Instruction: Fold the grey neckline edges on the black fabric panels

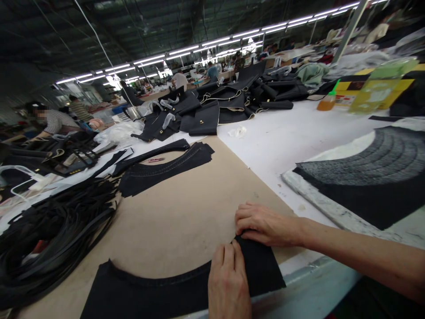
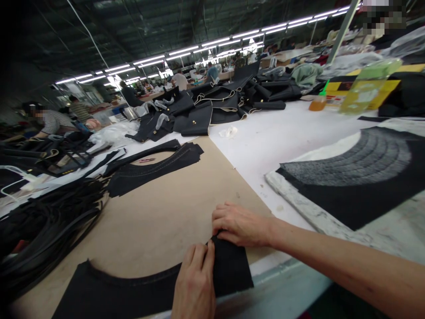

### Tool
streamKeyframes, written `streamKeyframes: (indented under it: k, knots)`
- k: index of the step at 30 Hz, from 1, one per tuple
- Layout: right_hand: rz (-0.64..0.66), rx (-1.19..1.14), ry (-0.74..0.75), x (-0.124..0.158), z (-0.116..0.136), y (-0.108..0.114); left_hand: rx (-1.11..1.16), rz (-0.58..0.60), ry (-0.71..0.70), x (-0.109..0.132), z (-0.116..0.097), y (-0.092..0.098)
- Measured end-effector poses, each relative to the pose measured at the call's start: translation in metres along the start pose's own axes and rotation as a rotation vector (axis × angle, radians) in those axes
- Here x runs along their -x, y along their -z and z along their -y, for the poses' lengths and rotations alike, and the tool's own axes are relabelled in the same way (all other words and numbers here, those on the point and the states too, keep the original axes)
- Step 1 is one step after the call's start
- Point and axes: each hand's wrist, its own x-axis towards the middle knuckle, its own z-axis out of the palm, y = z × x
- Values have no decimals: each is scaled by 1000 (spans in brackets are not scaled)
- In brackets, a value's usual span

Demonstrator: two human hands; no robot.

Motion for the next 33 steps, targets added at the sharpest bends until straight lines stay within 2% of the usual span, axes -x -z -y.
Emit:
streamKeyframes:
  k: [3,9,13,20,27,33]
  knots:
    - [7,23,20,0,-4,1,5,20,-10,2,1,1]
    - [5,103,44,5,-10,3,35,20,-12,-10,4,11]
    - [-11,152,77,11,-12,2,-13,-10,-20,-13,2,9]
    - [-33,164,74,16,-13,-1,-26,39,-10,-14,3,6]
    - [-18,171,88,16,-13,1,-56,36,-15,-15,3,6]
    - [-58,168,67,24,-17,0,-25,48,-90,-17,4,1]
